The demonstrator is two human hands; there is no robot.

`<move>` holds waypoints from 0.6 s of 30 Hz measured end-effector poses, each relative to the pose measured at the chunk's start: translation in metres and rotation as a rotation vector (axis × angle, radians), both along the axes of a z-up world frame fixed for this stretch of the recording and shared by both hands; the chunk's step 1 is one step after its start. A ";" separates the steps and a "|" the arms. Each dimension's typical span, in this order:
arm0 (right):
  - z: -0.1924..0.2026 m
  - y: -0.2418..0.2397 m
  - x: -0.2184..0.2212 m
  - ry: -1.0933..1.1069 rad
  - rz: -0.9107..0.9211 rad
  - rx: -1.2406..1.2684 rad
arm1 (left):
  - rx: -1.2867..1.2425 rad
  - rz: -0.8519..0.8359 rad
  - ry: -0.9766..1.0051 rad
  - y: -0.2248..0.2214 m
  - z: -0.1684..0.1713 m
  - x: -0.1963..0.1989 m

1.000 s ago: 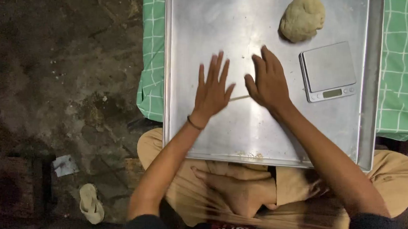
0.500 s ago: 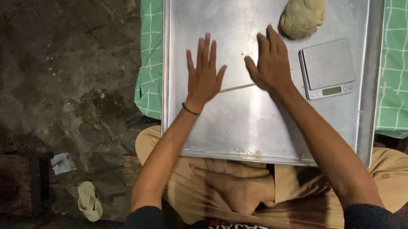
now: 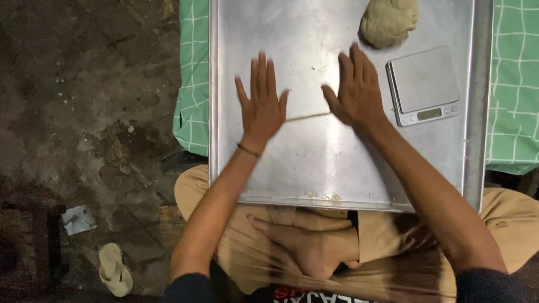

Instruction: Weighing a small portion of dough on a digital scale and rolling it into a thin rope shape on a metal tray.

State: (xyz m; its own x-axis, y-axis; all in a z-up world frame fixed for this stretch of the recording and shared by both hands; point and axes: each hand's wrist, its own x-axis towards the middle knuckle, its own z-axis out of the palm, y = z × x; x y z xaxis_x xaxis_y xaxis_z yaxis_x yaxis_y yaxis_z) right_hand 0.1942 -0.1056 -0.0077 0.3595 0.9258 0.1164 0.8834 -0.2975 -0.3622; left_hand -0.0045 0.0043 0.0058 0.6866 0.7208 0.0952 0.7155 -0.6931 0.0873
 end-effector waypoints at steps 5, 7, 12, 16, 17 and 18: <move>0.011 0.013 0.007 0.011 0.088 0.210 | 0.146 -0.087 0.104 0.015 0.002 0.000; 0.003 -0.008 -0.003 -0.002 0.061 0.116 | 0.072 -0.125 0.041 -0.008 -0.011 -0.015; 0.011 -0.059 -0.027 -0.003 0.003 -0.041 | -0.096 -0.091 0.005 -0.060 0.011 -0.042; 0.019 -0.069 -0.061 0.187 -0.048 -0.032 | -0.353 -0.066 -0.146 -0.107 0.034 -0.027; 0.017 -0.068 -0.071 0.277 -0.038 0.068 | -0.528 -0.060 -0.339 -0.119 0.034 -0.020; 0.014 -0.059 -0.074 0.277 -0.040 0.071 | -0.526 -0.062 -0.338 -0.117 0.027 -0.011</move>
State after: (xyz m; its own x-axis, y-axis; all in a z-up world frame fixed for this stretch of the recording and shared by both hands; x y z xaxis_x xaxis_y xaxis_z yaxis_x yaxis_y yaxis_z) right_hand 0.1205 -0.1644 0.0067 0.4229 0.9032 0.0729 0.7359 -0.2954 -0.6093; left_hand -0.0150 -0.1124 0.0327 0.7226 0.6900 -0.0417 0.5483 -0.5354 0.6424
